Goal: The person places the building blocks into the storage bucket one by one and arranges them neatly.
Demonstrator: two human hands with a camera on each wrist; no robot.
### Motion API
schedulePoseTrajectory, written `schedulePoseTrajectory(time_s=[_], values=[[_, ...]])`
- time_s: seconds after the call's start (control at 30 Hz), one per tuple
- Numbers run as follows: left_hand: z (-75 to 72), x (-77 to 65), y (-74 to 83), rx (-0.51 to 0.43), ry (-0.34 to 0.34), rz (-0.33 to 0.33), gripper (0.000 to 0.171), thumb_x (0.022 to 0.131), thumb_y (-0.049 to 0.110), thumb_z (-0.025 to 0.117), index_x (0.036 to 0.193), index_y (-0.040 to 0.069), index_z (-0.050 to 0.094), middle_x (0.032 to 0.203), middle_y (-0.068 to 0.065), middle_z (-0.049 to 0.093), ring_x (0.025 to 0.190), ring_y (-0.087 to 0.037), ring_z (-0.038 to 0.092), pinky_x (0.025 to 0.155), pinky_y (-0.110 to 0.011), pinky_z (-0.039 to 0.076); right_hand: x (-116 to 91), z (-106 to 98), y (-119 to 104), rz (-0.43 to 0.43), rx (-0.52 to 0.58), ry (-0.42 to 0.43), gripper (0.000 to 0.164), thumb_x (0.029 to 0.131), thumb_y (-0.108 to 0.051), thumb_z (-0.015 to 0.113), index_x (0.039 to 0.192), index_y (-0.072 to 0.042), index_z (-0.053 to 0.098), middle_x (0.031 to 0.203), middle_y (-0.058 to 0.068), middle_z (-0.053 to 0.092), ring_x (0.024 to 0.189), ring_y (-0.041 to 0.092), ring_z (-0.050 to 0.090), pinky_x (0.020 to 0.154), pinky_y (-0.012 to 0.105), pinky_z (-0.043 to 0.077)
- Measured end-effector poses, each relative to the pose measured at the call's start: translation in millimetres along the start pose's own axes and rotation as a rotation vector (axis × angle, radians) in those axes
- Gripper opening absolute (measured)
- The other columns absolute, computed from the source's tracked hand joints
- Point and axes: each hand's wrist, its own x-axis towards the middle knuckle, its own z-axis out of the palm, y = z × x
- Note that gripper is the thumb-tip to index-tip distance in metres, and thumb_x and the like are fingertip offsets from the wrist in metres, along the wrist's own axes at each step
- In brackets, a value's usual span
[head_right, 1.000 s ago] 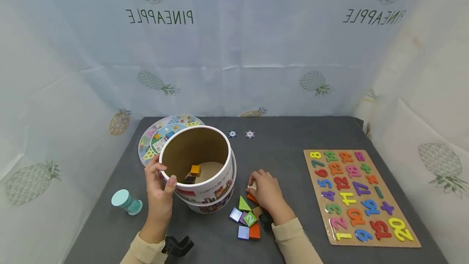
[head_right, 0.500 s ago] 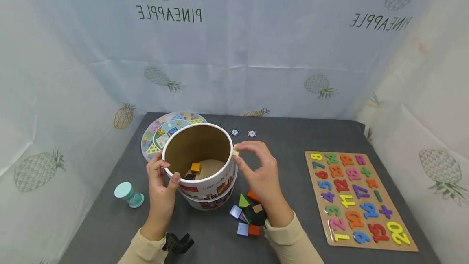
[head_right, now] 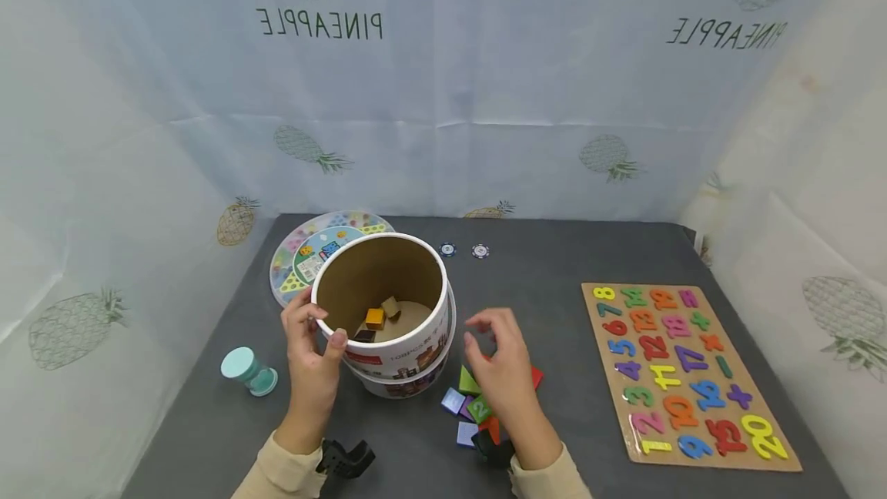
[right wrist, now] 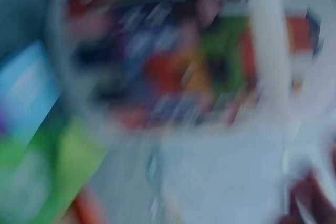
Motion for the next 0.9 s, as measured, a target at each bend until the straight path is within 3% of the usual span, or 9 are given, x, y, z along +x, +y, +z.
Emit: schedulePoseTrajectory(time_s=[0.1, 0.2, 0.33, 0.43, 0.73, 0.83, 0.9], values=[[-2.4, 0.5, 0.5, 0.005, 0.009, 0.008, 0.043, 0.083, 0.020, 0.070, 0.107, -0.001, 0.041, 0.146, -0.008, 0.022, 0.130, -0.036, 0.029, 0.099, -0.059, 0.021, -19, 3, 16, 0.011, -0.260, -0.222, 0.026, 0.075, -0.020, 0.082, 0.097, -0.021, 0.069, 0.097, -0.013, 0.061, 0.094, 0.012, 0.051, 0.083, 0.042, 0.038], [-2.8, 2.6, 9.5, 0.011, 0.008, 0.010, 0.044, 0.084, 0.020, 0.069, 0.106, -0.003, 0.039, 0.145, -0.010, 0.022, 0.129, -0.039, 0.028, 0.099, -0.059, 0.020, -32, 12, 22, -0.049, -0.427, -0.414, 0.037, 0.069, -0.037, 0.084, 0.102, -0.025, 0.071, 0.102, -0.013, 0.062, 0.104, 0.016, 0.051, 0.096, 0.054, 0.032], [-0.8, 2.9, 5.7, 0.006, 0.012, 0.028, 0.044, 0.084, 0.021, 0.069, 0.105, -0.003, 0.040, 0.145, -0.012, 0.023, 0.129, -0.040, 0.028, 0.099, -0.058, 0.018, -41, 21, 29, -0.118, -0.510, -0.521, 0.043, 0.065, -0.037, 0.086, 0.104, -0.026, 0.070, 0.099, -0.011, 0.061, 0.109, 0.019, 0.049, 0.107, 0.061, 0.015], [2.1, 1.9, -2.6, 0.001, 0.018, 0.049, 0.044, 0.083, 0.022, 0.070, 0.105, -0.002, 0.041, 0.144, -0.012, 0.024, 0.128, -0.039, 0.029, 0.099, -0.058, 0.017, -44, 22, 34, -0.138, -0.529, -0.523, 0.041, 0.063, -0.033, 0.088, 0.100, -0.027, 0.072, 0.092, -0.011, 0.061, 0.103, 0.017, 0.050, 0.108, 0.060, 0.011], [10.2, 3.4, 31.6, 0.016, 0.014, 0.054, 0.039, 0.086, 0.019, 0.066, 0.101, -0.005, 0.039, 0.140, -0.023, 0.024, 0.131, -0.033, 0.025, 0.096, -0.065, 0.020, -45, 4, 43, -0.051, -0.598, -0.436, 0.036, 0.060, -0.035, 0.089, 0.091, -0.027, 0.072, 0.088, -0.012, 0.062, 0.101, 0.018, 0.051, 0.106, 0.063, 0.015], [8.0, 3.9, 32.0, 0.024, 0.009, 0.043, 0.039, 0.086, 0.019, 0.066, 0.102, -0.004, 0.039, 0.142, -0.019, 0.024, 0.132, -0.031, 0.025, 0.097, -0.064, 0.021, -35, -7, 41, -0.022, -0.570, -0.358, 0.038, 0.061, -0.030, 0.090, 0.094, -0.025, 0.073, 0.090, -0.009, 0.064, 0.101, 0.020, 0.052, 0.104, 0.064, 0.018], [5.8, 4.7, 31.1, 0.026, 0.011, 0.035, 0.039, 0.086, 0.019, 0.066, 0.103, -0.003, 0.039, 0.143, -0.016, 0.023, 0.132, -0.031, 0.025, 0.098, -0.064, 0.021, -21, -15, 32, -0.013, -0.486, -0.260, 0.039, 0.064, -0.024, 0.089, 0.099, -0.021, 0.072, 0.091, -0.006, 0.064, 0.099, 0.021, 0.053, 0.104, 0.061, 0.023]])
